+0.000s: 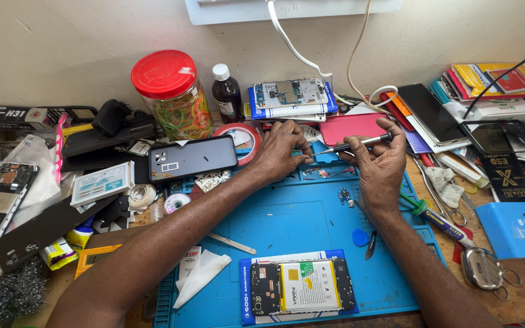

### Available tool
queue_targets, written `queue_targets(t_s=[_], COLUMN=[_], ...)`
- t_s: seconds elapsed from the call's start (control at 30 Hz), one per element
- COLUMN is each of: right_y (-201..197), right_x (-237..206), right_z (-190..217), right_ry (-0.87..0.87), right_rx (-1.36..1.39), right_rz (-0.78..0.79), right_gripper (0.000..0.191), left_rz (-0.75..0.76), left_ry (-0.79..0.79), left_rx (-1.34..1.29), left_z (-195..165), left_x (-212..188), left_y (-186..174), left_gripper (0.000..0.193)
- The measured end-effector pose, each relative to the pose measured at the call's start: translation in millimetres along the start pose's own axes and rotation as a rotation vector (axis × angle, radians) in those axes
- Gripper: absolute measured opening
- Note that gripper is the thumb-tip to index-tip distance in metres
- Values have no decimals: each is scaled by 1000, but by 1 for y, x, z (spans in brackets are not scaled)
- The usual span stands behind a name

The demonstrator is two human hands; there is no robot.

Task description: The person uses a screwdriver to remove screws from a smartphone battery, then reassembles the device. They test the phone by turning it on and scanning a QR code with another phone.

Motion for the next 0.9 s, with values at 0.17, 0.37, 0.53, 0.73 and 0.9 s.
queue_targets(t_s=[0.17, 0.37, 0.53, 0.73, 0.9], right_y=[-7, -7, 11, 45, 53], right_x=[0, -20, -85, -177, -199], right_z=[-8, 19, 60, 55, 44], right_ry=[-20, -132, 113, 206, 230], right_rx=[51, 32, -51, -72, -70], right_rz=[5, 117, 192, 243, 226], right_gripper=[57, 54, 43, 48, 50], left_rz=[-95, -427, -330, -348, -412], left_ry=[44, 299, 266, 130, -62], left_rx=[-5, 178, 241, 226, 109], left_z=[4, 0, -46, -103, -99], left_x=[-4, -40, -131, -276, -330], left_y=[-4, -44, -102, -122, -96], left_gripper=[28, 41, 29, 17, 23])
Point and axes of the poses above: each hand's wrist, its own x-axis towards the middle knuckle, its own y-axis out of the palm, z = x × y, the point moved 5 cm from there along x, towards the middle knuckle, and after that the axes turned 14 degrees about x, right-handed, at the moved point
